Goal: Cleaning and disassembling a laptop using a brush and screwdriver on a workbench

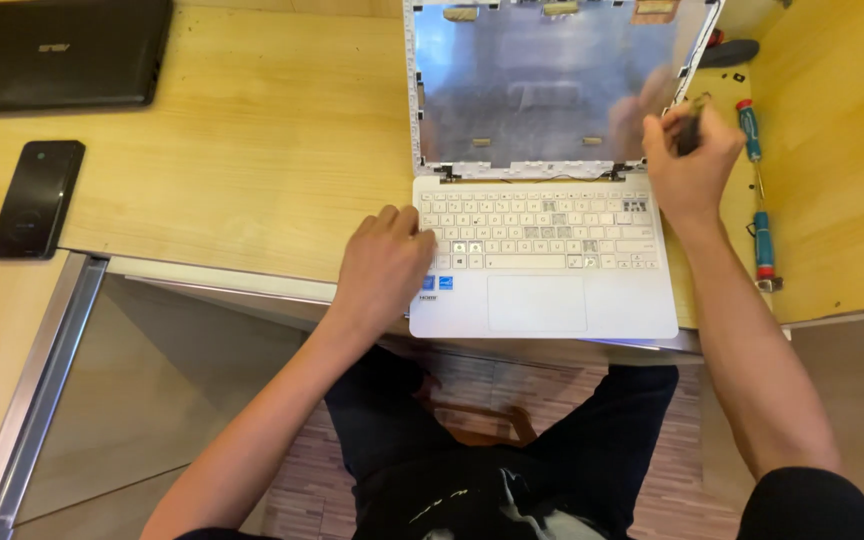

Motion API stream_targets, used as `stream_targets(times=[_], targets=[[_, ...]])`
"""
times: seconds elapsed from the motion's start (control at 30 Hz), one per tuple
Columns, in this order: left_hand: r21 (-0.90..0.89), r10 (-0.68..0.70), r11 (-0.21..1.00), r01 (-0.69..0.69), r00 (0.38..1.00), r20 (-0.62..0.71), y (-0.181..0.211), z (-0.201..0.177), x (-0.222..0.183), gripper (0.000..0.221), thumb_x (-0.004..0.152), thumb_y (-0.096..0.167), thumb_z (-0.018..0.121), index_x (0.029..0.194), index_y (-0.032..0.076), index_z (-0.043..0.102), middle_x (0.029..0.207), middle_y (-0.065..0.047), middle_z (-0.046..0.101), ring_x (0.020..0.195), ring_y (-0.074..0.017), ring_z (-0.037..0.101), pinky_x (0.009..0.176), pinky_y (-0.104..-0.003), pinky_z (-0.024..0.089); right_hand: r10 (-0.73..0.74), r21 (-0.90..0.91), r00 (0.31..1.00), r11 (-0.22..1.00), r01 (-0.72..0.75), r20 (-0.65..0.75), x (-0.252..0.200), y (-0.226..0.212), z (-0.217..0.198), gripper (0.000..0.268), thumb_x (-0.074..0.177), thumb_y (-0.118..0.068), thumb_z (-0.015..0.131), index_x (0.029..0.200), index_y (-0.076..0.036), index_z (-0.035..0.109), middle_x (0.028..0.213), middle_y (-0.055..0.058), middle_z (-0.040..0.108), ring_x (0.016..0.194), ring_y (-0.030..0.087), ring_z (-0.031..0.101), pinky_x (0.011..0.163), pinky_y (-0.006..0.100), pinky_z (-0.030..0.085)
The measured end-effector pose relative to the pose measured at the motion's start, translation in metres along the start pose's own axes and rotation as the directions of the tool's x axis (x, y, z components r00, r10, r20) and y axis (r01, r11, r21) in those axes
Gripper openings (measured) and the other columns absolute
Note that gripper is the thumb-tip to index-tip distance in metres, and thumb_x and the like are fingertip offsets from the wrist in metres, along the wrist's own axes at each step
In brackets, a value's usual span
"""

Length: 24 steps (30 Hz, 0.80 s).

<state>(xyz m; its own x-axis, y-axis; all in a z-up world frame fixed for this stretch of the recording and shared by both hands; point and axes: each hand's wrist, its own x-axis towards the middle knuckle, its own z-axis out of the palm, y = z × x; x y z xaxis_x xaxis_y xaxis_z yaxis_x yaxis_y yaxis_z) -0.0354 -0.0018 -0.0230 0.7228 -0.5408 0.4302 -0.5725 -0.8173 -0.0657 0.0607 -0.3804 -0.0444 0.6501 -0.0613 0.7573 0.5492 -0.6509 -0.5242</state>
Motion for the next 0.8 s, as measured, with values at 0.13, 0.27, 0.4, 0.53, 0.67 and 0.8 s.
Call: stream_targets(times=[0.13, 0.27, 0.4, 0.53, 0.67, 0.8], targets=[[0.239, 0.179, 0.954, -0.180, 0.983, 0.026, 0.017, -0.014, 0.001, 0.028, 0.095, 0.031, 0.066, 0.079, 0.008, 0.069, 0.090, -0.011, 0.062, 0.088, -0.0276, 0.054, 0.075, -0.037, 0.045, -0.059, -0.081, 0.995, 0.995, 0.065, 0.075, -0.004, 0.006, -0.006, 0.032, 0.101, 0.009, 0.076, 0.084, -0.002, 0.051, 0.071, 0.006, 0.049, 0.062, 0.019, 0.041, 0.065, 0.036, 0.035], [-0.008, 0.187, 0.982, -0.187, 0.982, -0.022, -0.011, -0.015, 0.003, 0.034, 0.098, 0.032, 0.056, 0.088, 0.003, 0.074, 0.087, -0.013, 0.062, 0.091, -0.0315, 0.061, 0.084, -0.042, 0.047, -0.073, -0.087, 0.996, 0.993, 0.077, 0.051, -0.010, 0.018, 0.005, 0.022, 0.095, 0.005, 0.084, 0.088, -0.002, 0.064, 0.064, 0.010, 0.060, 0.058, 0.028, 0.060, 0.057, 0.031, 0.047], [-0.140, 0.125, 0.984, -0.106, 0.983, 0.134, -0.020, -0.024, -0.003, 0.029, 0.094, 0.027, 0.062, 0.111, 0.011, 0.078, 0.117, -0.012, 0.067, 0.118, -0.0323, 0.058, 0.099, -0.045, 0.045, -0.105, -0.126, 0.989, 0.985, 0.118, 0.106, -0.013, 0.014, 0.000, 0.022, 0.107, -0.006, 0.077, 0.088, -0.002, 0.065, 0.071, 0.012, 0.058, 0.064, 0.033, 0.060, 0.061, 0.036, 0.048], [-0.047, 0.090, 0.995, -0.084, 0.987, 0.131, -0.009, -0.023, -0.008, 0.035, 0.090, 0.027, 0.067, 0.116, 0.006, 0.076, 0.128, -0.016, 0.064, 0.129, -0.0342, 0.054, 0.105, -0.048, 0.042, -0.089, -0.167, 0.988, 0.980, 0.109, 0.124, -0.019, 0.022, -0.001, 0.022, 0.109, -0.007, 0.075, 0.090, -0.003, 0.066, 0.072, 0.011, 0.053, 0.067, 0.033, 0.058, 0.064, 0.036, 0.047], [-0.042, 0.065, 0.997, -0.061, 0.993, 0.101, -0.001, -0.017, -0.003, 0.037, 0.092, 0.029, 0.065, 0.118, 0.006, 0.075, 0.115, -0.013, 0.069, 0.117, -0.0306, 0.061, 0.100, -0.046, 0.045, -0.087, -0.154, 0.986, 0.982, 0.109, 0.142, -0.020, 0.026, 0.002, 0.024, 0.110, -0.011, 0.073, 0.088, -0.005, 0.065, 0.073, 0.010, 0.052, 0.068, 0.031, 0.058, 0.064, 0.036, 0.047], [-0.154, 0.086, 0.985, -0.082, 0.996, 0.019, 0.019, -0.023, 0.017, 0.031, 0.090, 0.023, 0.069, 0.115, 0.007, 0.077, 0.099, -0.011, 0.071, 0.099, -0.0305, 0.066, 0.086, -0.041, 0.052, -0.086, -0.161, 0.986, 0.981, 0.108, 0.141, -0.017, 0.019, 0.001, 0.025, 0.109, -0.013, 0.073, 0.087, -0.005, 0.064, 0.074, 0.011, 0.052, 0.069, 0.035, 0.059, 0.064, 0.038, 0.047]])
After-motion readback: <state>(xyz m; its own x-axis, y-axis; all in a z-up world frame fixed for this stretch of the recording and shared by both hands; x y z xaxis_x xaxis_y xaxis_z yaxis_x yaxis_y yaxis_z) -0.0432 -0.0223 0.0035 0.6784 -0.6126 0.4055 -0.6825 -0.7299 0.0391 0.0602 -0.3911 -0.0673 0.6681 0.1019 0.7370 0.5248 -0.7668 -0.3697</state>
